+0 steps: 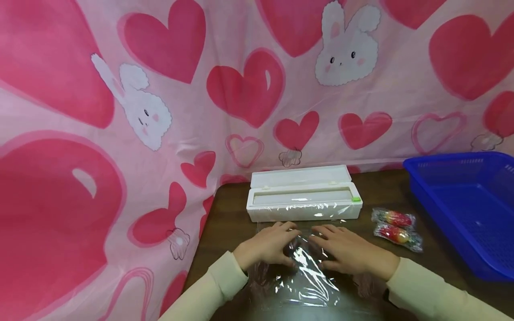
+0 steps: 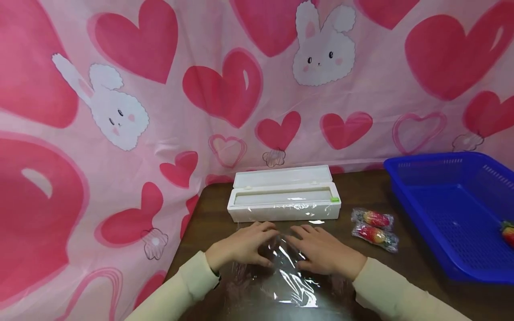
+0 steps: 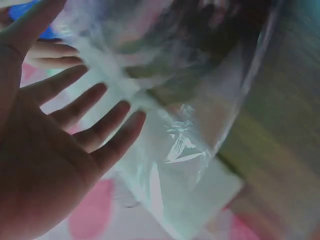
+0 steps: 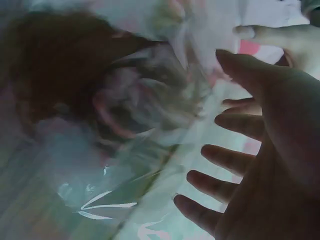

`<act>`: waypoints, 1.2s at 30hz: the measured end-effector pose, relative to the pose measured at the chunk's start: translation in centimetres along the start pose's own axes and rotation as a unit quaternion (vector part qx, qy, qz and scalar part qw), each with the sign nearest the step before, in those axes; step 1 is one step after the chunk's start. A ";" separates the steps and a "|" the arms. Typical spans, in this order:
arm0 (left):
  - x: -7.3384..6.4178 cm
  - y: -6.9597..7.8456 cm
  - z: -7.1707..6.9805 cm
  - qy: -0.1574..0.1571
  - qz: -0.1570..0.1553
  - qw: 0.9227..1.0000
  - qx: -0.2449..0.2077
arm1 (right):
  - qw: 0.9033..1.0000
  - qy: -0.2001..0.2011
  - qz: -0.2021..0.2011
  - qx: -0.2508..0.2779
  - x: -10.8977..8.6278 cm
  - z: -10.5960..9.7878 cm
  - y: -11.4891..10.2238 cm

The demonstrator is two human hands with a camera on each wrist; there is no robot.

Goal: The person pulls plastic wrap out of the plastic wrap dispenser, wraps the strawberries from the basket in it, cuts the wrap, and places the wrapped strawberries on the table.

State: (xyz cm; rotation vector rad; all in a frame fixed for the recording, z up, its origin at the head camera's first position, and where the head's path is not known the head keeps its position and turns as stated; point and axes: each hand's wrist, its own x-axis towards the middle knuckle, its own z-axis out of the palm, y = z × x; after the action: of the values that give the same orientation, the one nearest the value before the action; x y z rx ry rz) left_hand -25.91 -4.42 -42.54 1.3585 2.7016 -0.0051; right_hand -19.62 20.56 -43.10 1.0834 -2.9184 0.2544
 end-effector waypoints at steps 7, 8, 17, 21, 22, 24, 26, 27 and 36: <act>0.3 -2.1 1.9 -0.016 -0.024 0.999 -0.022 | 0.996 -0.032 0.054 0.064 -1.3 1.9 3.2; 0.1 -2.4 2.0 -0.018 -0.024 0.999 -0.024 | 0.995 -0.036 0.061 0.071 -1.6 1.9 3.6; -0.9 -4.1 2.9 -0.029 -0.036 0.998 -0.040 | 0.990 -0.052 0.105 0.084 -4.5 1.2 6.9; -1.4 -4.4 3.1 -0.025 -0.043 0.998 -0.050 | 0.992 -0.039 0.096 0.072 -4.9 -0.6 6.6; -1.6 -4.5 3.1 -0.025 -0.047 0.997 -0.052 | 0.994 -0.025 0.089 0.061 -5.0 -1.6 6.3; -1.8 -4.5 3.2 -0.026 -0.052 0.997 -0.058 | 0.997 0.023 0.068 0.028 -5.3 -4.0 5.7; -1.9 -4.5 3.2 -0.027 -0.057 0.996 -0.063 | 0.995 0.077 0.068 -0.012 -5.9 -7.3 5.3; -1.9 -4.5 3.3 -0.026 -0.057 0.996 -0.066 | 0.991 0.100 0.080 -0.032 -6.3 -9.2 5.3; -1.7 -4.1 3.5 -0.019 -0.057 0.995 -0.080 | 0.959 0.051 0.273 -0.062 -14.2 -16.6 19.4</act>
State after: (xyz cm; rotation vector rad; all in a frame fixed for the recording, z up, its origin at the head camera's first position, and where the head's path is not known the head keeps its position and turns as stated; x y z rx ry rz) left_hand -27.86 -8.44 -46.00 1.1462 2.6792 0.1711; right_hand -22.10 46.89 -30.57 0.2206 -3.0190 0.1216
